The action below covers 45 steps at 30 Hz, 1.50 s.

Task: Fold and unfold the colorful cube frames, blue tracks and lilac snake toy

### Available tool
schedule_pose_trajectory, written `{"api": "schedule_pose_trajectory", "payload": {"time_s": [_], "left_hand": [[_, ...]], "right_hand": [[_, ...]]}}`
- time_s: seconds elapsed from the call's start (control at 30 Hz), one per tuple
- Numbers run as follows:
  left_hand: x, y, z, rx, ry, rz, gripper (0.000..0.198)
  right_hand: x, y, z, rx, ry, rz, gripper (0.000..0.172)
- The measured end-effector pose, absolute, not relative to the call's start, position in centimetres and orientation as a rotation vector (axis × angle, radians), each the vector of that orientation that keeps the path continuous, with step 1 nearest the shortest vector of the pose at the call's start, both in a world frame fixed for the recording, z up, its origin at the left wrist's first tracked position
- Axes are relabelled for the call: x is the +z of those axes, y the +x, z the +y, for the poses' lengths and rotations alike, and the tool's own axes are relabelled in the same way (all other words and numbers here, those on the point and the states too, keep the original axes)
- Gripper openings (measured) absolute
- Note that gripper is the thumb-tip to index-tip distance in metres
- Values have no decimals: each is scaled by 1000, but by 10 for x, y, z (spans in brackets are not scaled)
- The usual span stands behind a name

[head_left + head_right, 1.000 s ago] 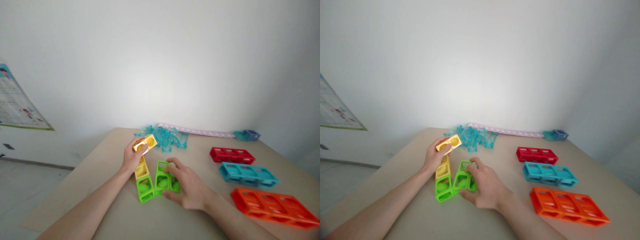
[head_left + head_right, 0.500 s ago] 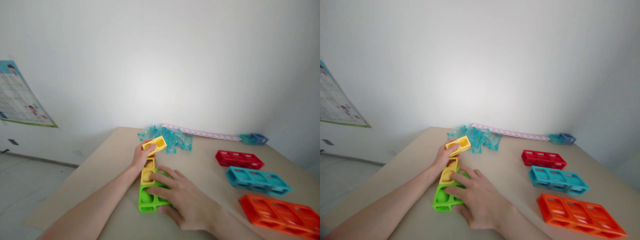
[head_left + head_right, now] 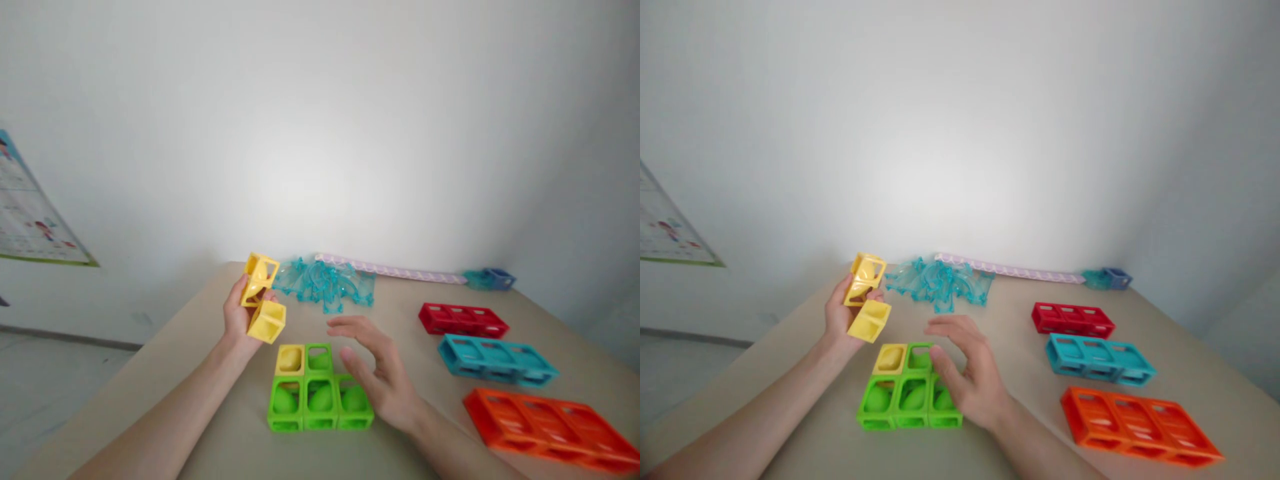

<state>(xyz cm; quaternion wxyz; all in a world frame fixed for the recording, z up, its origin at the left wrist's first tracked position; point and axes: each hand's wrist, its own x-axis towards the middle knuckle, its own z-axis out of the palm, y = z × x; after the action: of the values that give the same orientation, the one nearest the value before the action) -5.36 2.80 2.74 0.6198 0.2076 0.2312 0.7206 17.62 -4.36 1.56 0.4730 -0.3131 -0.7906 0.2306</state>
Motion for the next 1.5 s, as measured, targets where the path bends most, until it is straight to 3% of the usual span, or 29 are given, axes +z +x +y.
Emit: {"api": "schedule_pose_trajectory", "payload": {"time_s": [0.2,0.3,0.43,0.6,0.7,1.0,1.13,1.3,1.5], "left_hand": [[28,-23,2,1308,590,574,31],[27,-17,-4,1334,764,610,33],[30,-16,-5,1412,840,579,43],[31,-16,0,1425,788,496,30],[28,-15,2,1397,849,508,32],[23,-13,-7,1252,1088,537,87],[19,-15,-4,1254,1120,541,83],[16,-16,-2,1331,1169,598,71],[17,-18,-5,1213,1346,596,71]], "right_hand": [[28,166,-52,436,-598,-2345,40],[30,164,-53,498,-588,-2394,37],[20,167,-49,589,-644,-2218,34],[2,170,-39,590,-767,-1823,34],[-4,171,-34,623,-799,-1637,31],[3,174,-29,665,-729,-1733,10],[3,178,-26,583,-749,-1742,7],[9,179,-28,603,-724,-1810,14],[11,178,-32,612,-736,-1835,13]]}}
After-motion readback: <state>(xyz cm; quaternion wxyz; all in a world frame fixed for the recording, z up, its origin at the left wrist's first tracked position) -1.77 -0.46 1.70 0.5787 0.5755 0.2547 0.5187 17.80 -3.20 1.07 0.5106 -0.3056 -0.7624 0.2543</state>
